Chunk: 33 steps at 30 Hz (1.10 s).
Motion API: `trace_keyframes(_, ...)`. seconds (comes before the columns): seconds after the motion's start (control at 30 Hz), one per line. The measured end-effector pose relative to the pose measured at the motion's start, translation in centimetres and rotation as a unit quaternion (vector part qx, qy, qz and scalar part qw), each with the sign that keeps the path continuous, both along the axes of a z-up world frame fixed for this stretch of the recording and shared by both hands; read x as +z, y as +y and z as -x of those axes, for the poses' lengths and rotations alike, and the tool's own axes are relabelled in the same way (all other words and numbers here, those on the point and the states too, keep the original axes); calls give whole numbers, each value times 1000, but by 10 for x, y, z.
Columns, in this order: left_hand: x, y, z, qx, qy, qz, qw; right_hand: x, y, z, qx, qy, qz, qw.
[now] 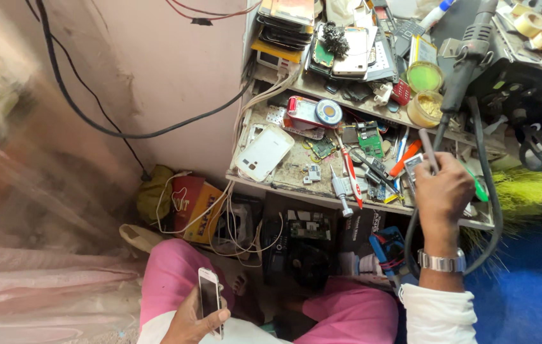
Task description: The person is repairing a small electronic device, likely a mobile phone. They use a screwdriver to adjust components on the circuit board, then pick up a phone casing and a metal tool to pry open the device.
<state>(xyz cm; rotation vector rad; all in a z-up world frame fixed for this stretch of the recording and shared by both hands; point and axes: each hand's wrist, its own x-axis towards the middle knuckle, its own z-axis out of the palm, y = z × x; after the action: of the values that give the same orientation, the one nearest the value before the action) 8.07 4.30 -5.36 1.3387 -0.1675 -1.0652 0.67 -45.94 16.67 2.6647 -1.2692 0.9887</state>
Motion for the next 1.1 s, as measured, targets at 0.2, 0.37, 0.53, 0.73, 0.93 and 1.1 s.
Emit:
trace_keyframes(0.2,0,-10,-4,24,-12,-30,999,8,28,-9,81,16,33,996)
trace_keyframes(0.37,14,-15,-5,43,31,-7,999,26,53,-15,188,63,-75,977)
trace_keyframes(0.53,41,-13,-9,46,32,21,998,39,91,-31,190,22,-203,960)
trace_keyframes(0.73,66,-10,-7,82,18,5,996,22,182,-85,403,14,-159,901)
trace_keyframes(0.93,63,18,-11,109,-22,-5,994,18,219,-113,427,56,-23,902)
trace_keyframes(1.1,52,35,-14,125,-36,-48,990,3,215,-109,425,77,34,901)
